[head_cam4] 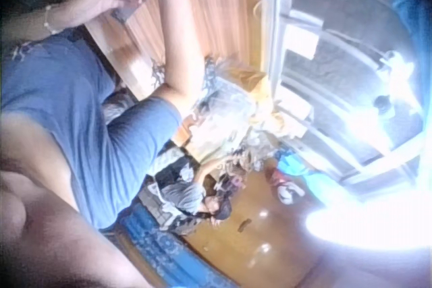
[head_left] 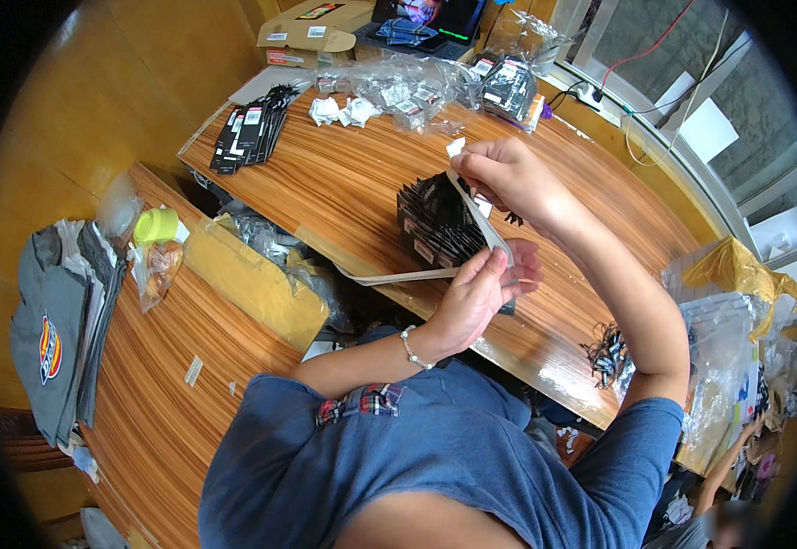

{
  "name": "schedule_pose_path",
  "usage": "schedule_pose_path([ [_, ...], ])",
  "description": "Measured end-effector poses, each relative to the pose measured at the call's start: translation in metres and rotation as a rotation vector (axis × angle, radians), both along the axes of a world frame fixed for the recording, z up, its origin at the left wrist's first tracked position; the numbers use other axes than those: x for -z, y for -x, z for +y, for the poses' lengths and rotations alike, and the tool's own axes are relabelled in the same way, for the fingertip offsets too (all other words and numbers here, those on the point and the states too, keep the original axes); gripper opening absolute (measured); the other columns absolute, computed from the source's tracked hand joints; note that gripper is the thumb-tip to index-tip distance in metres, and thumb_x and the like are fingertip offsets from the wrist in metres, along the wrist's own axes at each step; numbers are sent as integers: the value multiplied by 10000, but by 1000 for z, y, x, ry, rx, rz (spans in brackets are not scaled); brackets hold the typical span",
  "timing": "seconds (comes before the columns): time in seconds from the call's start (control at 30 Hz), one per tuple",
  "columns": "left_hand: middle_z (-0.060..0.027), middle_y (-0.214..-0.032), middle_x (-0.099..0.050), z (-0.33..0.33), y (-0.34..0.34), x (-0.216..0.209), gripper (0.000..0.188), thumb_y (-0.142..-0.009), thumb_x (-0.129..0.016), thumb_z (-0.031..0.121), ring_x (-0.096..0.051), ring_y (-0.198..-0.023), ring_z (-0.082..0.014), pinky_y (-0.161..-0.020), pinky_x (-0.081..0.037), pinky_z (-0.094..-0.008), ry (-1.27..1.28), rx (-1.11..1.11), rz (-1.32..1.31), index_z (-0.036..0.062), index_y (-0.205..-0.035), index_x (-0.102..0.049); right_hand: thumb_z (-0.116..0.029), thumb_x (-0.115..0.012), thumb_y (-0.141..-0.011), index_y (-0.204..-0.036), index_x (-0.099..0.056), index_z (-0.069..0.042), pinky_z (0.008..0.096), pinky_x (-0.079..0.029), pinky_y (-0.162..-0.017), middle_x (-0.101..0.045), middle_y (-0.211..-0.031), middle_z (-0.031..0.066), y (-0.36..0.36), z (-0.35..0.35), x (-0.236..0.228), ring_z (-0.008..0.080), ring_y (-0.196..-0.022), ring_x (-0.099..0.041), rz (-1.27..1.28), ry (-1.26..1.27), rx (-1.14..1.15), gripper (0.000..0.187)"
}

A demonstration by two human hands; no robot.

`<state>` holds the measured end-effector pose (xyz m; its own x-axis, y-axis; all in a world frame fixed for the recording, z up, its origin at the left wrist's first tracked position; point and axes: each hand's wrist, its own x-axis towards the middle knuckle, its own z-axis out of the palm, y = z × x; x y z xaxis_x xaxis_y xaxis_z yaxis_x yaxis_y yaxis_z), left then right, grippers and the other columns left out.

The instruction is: The person sits at a wooden table and assembles small black cables with rectangular tags. They pick up a tag and a cable, attach the cable to the tag, and place the finished item on a growing stack. The person then gathers the stack of assembled items and secures them with a white zip tie.

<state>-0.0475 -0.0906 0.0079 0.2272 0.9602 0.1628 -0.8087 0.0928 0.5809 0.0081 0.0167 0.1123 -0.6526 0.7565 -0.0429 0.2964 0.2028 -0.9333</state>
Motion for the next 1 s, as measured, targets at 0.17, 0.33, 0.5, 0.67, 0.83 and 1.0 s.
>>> schedule_pose_path([
  [0.17,-95,-977,-517,-3,-1,4,452,-947,-305,361,-488,-944,-181,-874,-384,-343,-217,-186,35,-12,-1183,-402,-254,-515,-862,-620,-499,-97,187,-206,-386,-355,-507,-82,9,-8,-21,10,-428,-290,53,-5,-23,289],
  [0.33,-44,-858,-487,5,5,9,401,-908,-385,420,-477,-870,-167,-825,-381,-318,-100,45,-285,96,-1135,-446,-210,-511,-829,-623,-533,-56,194,-239,-405,-388,-517,-68,19,-12,-43,18,-447,-311,96,-27,-62,258],
  [0.5,33,-814,-482,5,-1,7,245,-850,-503,372,-468,-830,-115,-783,-377,-316,27,418,-649,199,-1012,-563,-236,-522,-855,-593,-462,-106,192,-180,-394,-327,-516,-93,30,-19,-51,13,-438,-243,126,8,-91,298],
  [0.67,97,-784,-495,25,-4,38,174,-822,-557,302,-450,-663,-54,-720,-355,-277,-60,797,-955,258,-976,-622,-236,-532,-839,-582,-447,-114,199,-167,-392,-314,-509,-91,39,-27,-56,17,-436,-237,193,157,-108,297],
  [0.83,68,-813,-492,57,2,32,235,-845,-533,126,-427,-675,-81,-716,-348,-292,-310,753,-817,238,-1040,-603,-247,-519,-833,-588,-468,-96,210,-169,-388,-300,-467,-74,39,-35,-68,33,-405,-242,305,276,-249,293],
  [1.0,68,-836,-538,83,19,18,152,-852,-534,186,-463,-686,-74,-722,-359,-278,-489,735,-599,182,-987,-602,-259,-521,-831,-589,-459,-93,196,-190,-380,-332,-486,-73,31,-42,-85,32,-406,-264,356,216,-354,300],
])
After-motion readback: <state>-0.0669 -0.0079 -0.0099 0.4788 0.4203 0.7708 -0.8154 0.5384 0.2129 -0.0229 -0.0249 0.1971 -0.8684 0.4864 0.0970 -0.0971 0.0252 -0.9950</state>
